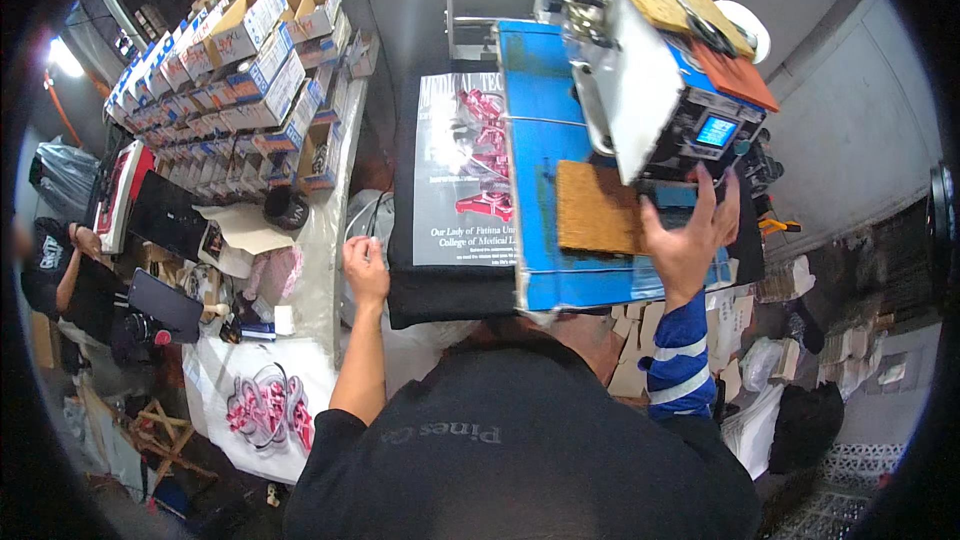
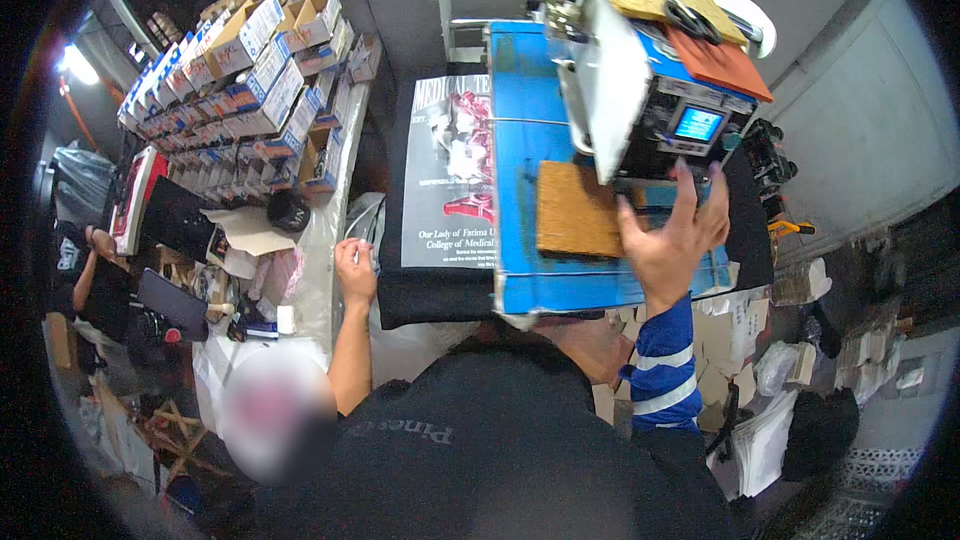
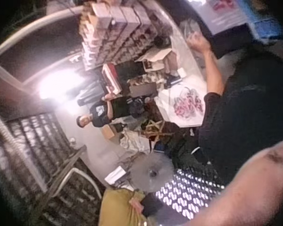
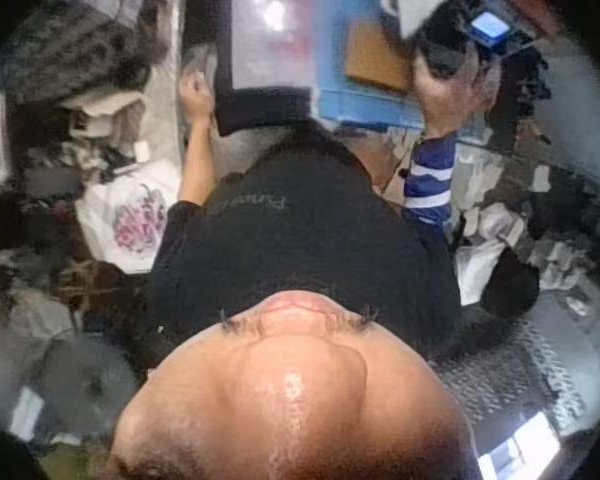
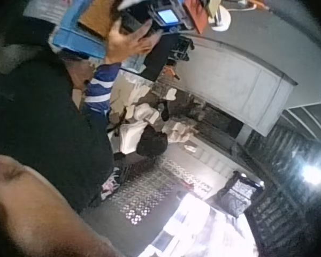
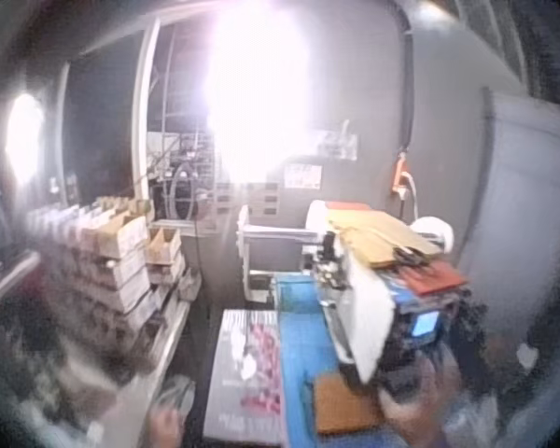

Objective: The person places black t-shirts onto a heat press, aligns printed transfer sheets on the shirts, and operates the press to apply the design. They repeat this process for multiple shirts, stacking finished items aside.

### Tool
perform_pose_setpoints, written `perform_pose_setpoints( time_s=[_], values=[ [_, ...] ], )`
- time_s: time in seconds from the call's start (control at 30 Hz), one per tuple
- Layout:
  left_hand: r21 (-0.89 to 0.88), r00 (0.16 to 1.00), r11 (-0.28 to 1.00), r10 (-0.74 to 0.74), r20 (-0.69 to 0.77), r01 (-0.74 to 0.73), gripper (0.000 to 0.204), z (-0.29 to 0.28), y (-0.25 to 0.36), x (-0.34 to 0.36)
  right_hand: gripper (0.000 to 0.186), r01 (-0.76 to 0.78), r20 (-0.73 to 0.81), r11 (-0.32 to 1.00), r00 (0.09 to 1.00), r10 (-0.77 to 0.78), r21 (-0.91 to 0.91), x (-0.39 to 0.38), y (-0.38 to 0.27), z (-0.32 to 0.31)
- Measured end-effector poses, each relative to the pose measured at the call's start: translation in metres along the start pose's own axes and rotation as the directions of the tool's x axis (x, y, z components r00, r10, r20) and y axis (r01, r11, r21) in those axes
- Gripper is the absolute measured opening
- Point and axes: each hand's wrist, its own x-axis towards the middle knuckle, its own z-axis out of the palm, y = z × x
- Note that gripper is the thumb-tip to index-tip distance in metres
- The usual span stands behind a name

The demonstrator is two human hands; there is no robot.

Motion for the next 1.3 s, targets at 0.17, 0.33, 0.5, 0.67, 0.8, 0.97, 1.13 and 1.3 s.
perform_pose_setpoints(
  time_s=[0.17, 0.33, 0.5, 0.67, 0.8, 0.97, 1.13, 1.3],
  values=[
    [-0.005, 0.979, 0.979, -0.201, 0.044, 0.202, 0.020, -0.031, -0.016, -0.021, 0.106, 0.106, -0.004, 0.971, 0.994, -0.107, 0.215, 0.018, -0.060, 0.012],
    [-0.058, 0.977, 0.978, -0.203, -0.066, 0.200, 0.015, -0.049, -0.024, -0.047, 0.096, 0.171, -0.078, 0.939, 0.985, -0.155, 0.297, 0.020, -0.111, 0.030],
    [0.010, 0.958, 0.961, -0.277, -0.071, 0.278, 0.014, -0.095, -0.052, -0.111, 0.095, 0.216, -0.135, 0.933, 0.974, -0.183, 0.287, 0.017, -0.144, 0.038],
    [0.071, 0.752, 0.804, -0.580, 0.314, 0.590, 0.016, -0.107, -0.076, -0.186, 0.094, 0.199, -0.176, 0.916, 0.974, -0.145, 0.348, 0.012, -0.159, 0.044],
    [0.298, 0.458, 0.929, -0.367, 0.810, 0.217, 0.025, -0.038, -0.042, -0.219, 0.079, 0.128, -0.087, 0.864, 0.991, -0.097, 0.487, 0.014, -0.158, 0.022],
    [-0.079, -0.028, 0.988, 0.083, 0.996, 0.133, 0.036, 0.103, 0.113, -0.232, 0.044, 0.123, -0.006, 0.402, 0.960, -0.280, 0.907, 0.010, -0.065, -0.021],
    [0.031, 0.022, 0.481, -0.103, 0.994, 0.876, 0.024, 0.236, 0.278, -0.275, 0.028, -0.041, 0.247, 0.455, 0.881, -0.404, 0.890, -0.049, 0.093, -0.029],
    [-0.361, 0.443, 0.273, -0.360, 0.821, 0.892, 0.013, 0.272, 0.355, -0.278, 0.047, -0.011, 0.531, 0.851, 0.785, -0.318, 0.525, -0.126, 0.229, -0.009]
  ],
)
